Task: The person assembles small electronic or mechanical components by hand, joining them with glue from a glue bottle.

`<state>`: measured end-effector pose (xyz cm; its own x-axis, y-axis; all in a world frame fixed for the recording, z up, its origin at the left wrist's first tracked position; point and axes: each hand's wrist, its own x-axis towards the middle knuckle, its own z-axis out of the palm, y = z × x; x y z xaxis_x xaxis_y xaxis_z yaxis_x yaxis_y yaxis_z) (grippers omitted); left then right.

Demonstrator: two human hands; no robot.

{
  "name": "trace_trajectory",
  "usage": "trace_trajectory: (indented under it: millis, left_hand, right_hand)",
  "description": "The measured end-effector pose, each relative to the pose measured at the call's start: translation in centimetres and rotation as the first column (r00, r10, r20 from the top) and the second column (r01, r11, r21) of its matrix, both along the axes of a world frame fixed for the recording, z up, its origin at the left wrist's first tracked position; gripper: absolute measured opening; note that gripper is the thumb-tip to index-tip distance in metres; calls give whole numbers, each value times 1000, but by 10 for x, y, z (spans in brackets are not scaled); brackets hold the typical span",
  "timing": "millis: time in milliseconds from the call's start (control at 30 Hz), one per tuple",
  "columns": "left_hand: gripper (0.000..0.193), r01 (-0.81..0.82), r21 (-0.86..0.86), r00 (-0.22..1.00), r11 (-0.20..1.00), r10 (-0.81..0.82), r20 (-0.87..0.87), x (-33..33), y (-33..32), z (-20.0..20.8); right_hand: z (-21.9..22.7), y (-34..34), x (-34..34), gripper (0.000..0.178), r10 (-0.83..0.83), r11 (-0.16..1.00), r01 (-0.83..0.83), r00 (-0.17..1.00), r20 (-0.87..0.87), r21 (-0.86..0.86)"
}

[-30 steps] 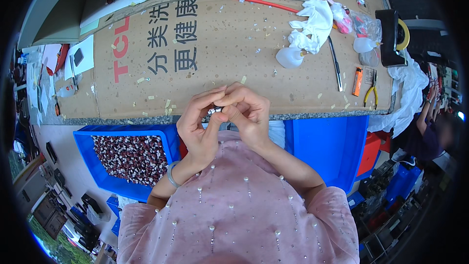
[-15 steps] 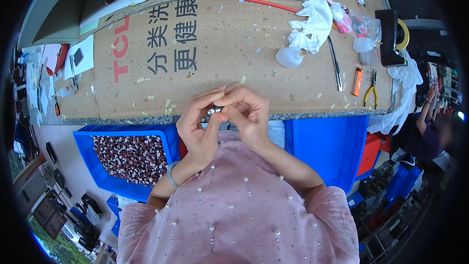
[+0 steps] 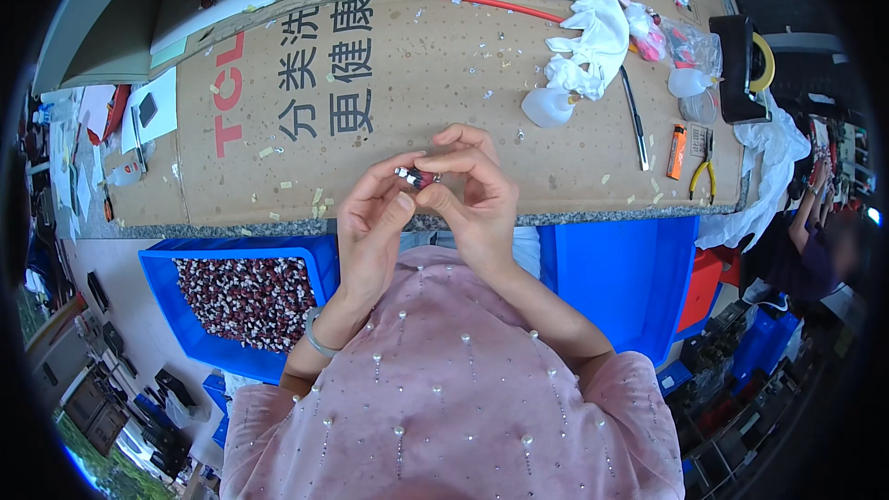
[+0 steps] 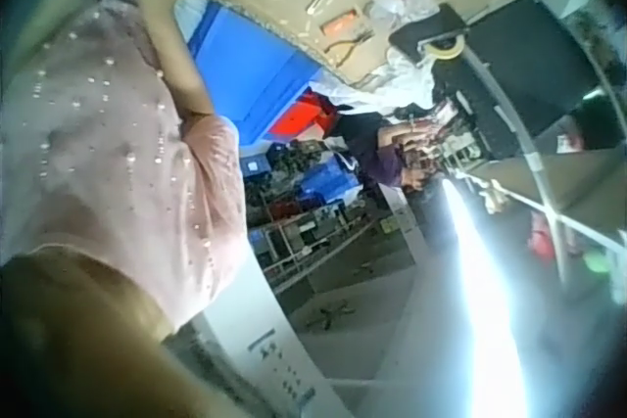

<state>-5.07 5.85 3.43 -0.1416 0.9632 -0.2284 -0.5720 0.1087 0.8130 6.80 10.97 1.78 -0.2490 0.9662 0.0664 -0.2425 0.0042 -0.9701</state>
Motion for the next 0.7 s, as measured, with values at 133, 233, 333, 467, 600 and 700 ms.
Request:
trace_trajectory:
  millis: [133,233,333,467,600,700]
  left_hand:
    - [31,9,-50,984,999,0,179,1,2,-1]
    - [31,15,-64,981,998,-2,192,1,2,-2]
    - [30,30,-90,982,996,-12,189,0,1,-6]
    - [29,27,-92,983,995,-10,183,0,2,-4]
    - [30,25,-98,980,995,-6,198,0,5,-3]
    - [30,22,-101,982,995,-2,191,-1,6,0]
  right_hand:
    - [1,-1,-1,29,16,1000,-17,1000,24,21]
    - [3,-2,-2,29,22,1000,-22,1000,14,-12]
    - [2,-3,-2,30,34,998,-34,999,10,-46]
    - [2,-4,-2,32,32,999,-31,999,39,-29]
    - [4,-4,-1,32,27,997,-38,988,151,71]
    - [2,-3,1,26,47,996,-60,985,163,71]
